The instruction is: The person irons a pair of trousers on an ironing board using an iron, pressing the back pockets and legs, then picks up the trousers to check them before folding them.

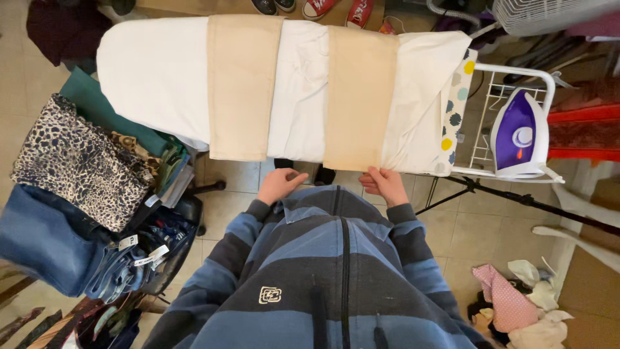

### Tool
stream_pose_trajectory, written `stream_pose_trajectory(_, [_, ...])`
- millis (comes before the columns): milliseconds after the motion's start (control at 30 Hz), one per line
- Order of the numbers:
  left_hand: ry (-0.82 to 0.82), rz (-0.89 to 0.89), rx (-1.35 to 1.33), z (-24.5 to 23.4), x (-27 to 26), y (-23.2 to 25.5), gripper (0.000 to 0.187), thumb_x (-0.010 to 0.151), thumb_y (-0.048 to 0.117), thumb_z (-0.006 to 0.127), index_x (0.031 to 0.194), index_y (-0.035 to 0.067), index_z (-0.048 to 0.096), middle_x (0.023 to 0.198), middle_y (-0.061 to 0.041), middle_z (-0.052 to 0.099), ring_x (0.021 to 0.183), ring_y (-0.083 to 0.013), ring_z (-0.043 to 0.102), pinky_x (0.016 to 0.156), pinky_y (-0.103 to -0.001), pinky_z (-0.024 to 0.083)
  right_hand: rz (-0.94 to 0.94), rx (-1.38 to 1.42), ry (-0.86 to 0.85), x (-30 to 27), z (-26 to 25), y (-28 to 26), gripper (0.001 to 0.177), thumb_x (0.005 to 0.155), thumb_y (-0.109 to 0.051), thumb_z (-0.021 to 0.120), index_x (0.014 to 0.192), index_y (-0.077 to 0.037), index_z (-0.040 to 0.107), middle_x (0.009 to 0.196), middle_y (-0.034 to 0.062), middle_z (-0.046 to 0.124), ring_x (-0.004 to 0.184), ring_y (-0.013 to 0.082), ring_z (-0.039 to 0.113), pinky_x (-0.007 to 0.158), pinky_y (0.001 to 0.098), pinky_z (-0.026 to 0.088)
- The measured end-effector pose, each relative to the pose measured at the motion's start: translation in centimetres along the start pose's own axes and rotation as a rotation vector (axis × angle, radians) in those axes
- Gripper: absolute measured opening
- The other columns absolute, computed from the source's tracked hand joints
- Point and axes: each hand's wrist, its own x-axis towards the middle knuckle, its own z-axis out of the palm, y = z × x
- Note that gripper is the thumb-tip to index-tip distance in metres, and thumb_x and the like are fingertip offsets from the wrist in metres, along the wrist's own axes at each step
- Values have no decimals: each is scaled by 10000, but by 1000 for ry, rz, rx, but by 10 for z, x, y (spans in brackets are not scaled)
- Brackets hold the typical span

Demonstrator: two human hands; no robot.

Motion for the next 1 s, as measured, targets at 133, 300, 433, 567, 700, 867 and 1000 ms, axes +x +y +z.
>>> stream_pose_trajectory(133, [32, 122, 91, 22, 15, 2, 701, 927, 710, 633, 1220, 86, 754, 1089, -187, 757, 1040, -394, 723, 902, -469, 597, 20, -361, -49, -20, -22, -14, 405, 1007, -356, 677, 1180, 8, 727, 974, 243, 762, 905, 287, 760, 767, 403, 625])
stream_pose_trajectory(300, [38, 155, -11, 42, 24, 21, 692, 878, 717, 700, 1271, 149, 734, 925, -134, 705, 954, -335, 720, 864, -453, 594, -105, -467, 31, -64, -92, -80, 387, 1017, -347, 681, 1194, -7, 730, 1003, 261, 752, 953, 329, 747, 792, 428, 618])
stream_pose_trajectory(433, [54, 96, -389, 48, 14, 55, 391, 922, 483, 729, 1085, 129, 760, 901, -12, 725, 873, -127, 630, 814, -311, 512, -689, -639, 530, -56, -192, -130, 145, 1109, -110, 634, 1070, -12, 733, 892, 159, 730, 731, 208, 685, 649, 353, 613])
stream_pose_trajectory(567, [118, 123, -597, 55, 9, 64, 252, 971, 263, 715, 797, 81, 730, 734, 7, 653, 607, -68, 488, 515, -245, 418, -770, -1083, 891, -7, -290, -169, 89, 1046, -136, 721, 1026, -64, 672, 1016, 194, 626, 893, 383, 561, 788, 555, 468])
stream_pose_trajectory(700, [126, 102, -635, 60, 13, 62, 227, 969, 244, 712, 835, 66, 756, 749, -17, 702, 559, -78, 511, 480, -221, 439, -345, -1189, 754, 36, -321, -183, 534, 1011, -429, 724, 1249, 32, 598, 1176, 316, 585, 1040, 509, 557, 870, 617, 466])
stream_pose_trajectory(867, [131, 133, -622, 59, 8, 63, 256, 979, 246, 702, 799, 71, 751, 677, -8, 656, 515, -87, 473, 510, -243, 439, 5, -1242, 662, 67, -337, -183, 590, 946, -436, 801, 1232, 68, 691, 1136, 325, 692, 974, 506, 679, 839, 581, 573])
stream_pose_trajectory(1000, [142, 106, -655, 59, 8, 62, 243, 967, 239, 718, 792, 72, 746, 684, -6, 655, 528, -75, 479, 485, -223, 402, 4, -1218, 580, 41, -337, -186, 515, 977, -398, 751, 1214, 58, 729, 1161, 300, 703, 1011, 481, 664, 897, 567, 554])
